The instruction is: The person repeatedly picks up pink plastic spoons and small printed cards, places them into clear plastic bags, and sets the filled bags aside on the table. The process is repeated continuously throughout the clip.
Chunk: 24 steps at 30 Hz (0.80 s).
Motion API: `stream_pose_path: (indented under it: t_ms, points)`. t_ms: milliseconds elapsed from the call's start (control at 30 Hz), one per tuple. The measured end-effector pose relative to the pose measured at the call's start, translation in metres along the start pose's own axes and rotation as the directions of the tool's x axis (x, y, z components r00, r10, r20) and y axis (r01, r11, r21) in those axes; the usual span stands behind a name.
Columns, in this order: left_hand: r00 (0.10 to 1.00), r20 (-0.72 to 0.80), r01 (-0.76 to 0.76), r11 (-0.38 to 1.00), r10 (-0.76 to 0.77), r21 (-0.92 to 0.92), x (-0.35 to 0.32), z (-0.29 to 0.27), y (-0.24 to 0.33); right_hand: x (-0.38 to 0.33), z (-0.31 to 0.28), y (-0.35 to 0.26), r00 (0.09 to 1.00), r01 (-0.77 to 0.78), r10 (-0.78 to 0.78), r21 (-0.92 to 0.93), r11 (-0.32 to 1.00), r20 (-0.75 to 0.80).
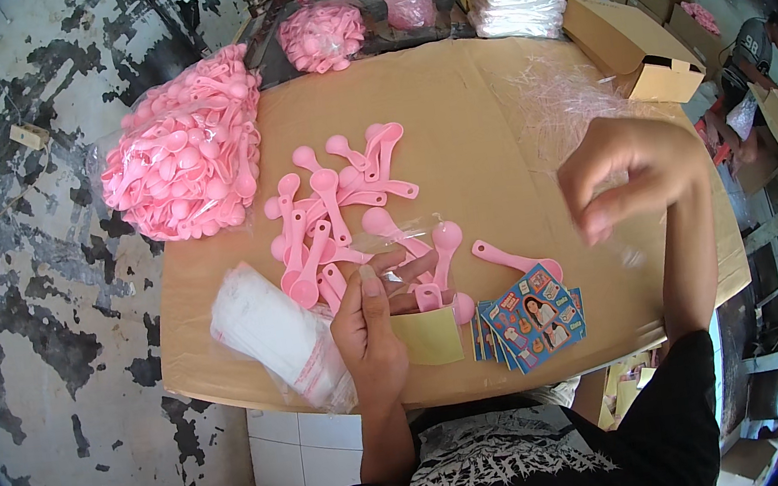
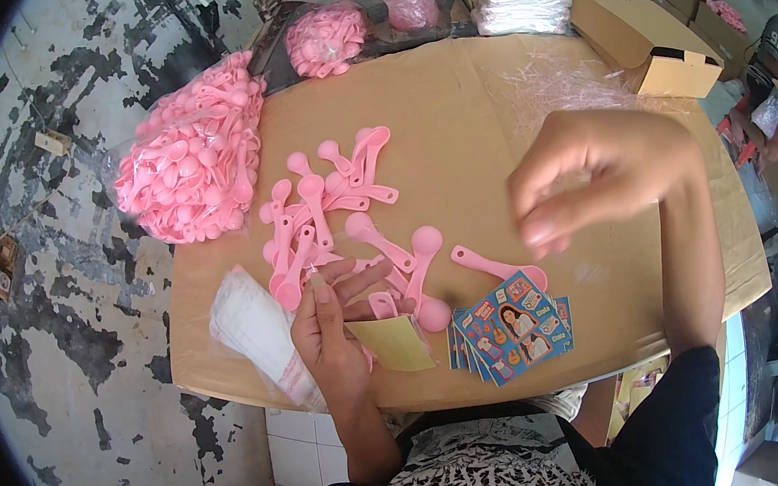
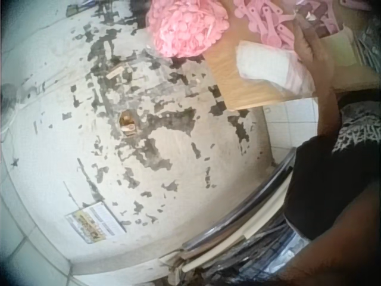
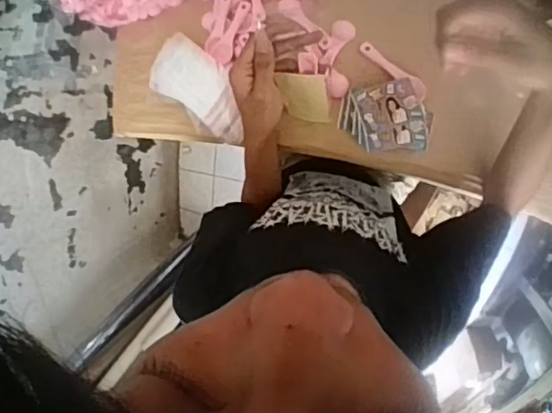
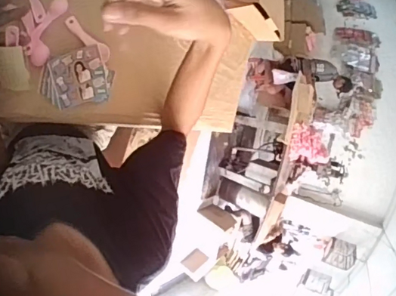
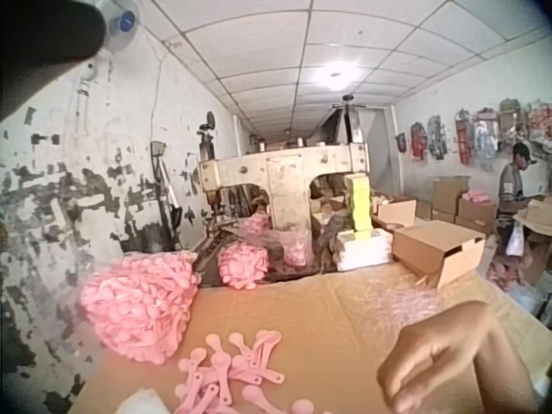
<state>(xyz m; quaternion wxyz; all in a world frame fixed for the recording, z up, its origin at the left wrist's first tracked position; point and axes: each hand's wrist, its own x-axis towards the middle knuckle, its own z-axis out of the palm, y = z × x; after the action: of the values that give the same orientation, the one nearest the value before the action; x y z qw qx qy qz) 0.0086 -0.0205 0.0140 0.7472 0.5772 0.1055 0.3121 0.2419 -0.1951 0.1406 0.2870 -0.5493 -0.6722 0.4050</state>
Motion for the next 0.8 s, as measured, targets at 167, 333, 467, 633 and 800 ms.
stream_pose_path:
  t_ms: [167,333,467,633,800]
  points:
    - [0.999,0.002,-0.033,0.998,0.033,0.044,0.000,0.003,-0.013,-0.049,-0.040,0.102,0.651,-0.614,0.082,-0.459,0.642,-0.755]
    - [0.997,-0.075,0.010,1.000,-0.011,-0.013,-0.004,-0.001,-0.012,-0.007,-0.011,0.032,0.621,-0.317,0.068,-0.171,0.933,-0.781]
    - [0.995,-0.093,0.011,0.994,-0.021,-0.111,0.001,0.007,-0.006,0.064,0.057,0.009,0.936,-0.102,0.052,-0.127,0.987,-0.348]
    - [0.996,-0.051,0.064,0.966,-0.079,-0.251,0.001,0.008,0.000,0.089,0.090,0.024,0.887,-0.081,0.114,0.091,0.992,-0.448]
    - [0.997,-0.022,0.071,0.981,-0.076,-0.180,-0.002,-0.008,-0.011,0.093,0.094,0.027,0.890,0.059,-0.063,-0.022,0.998,-0.451]
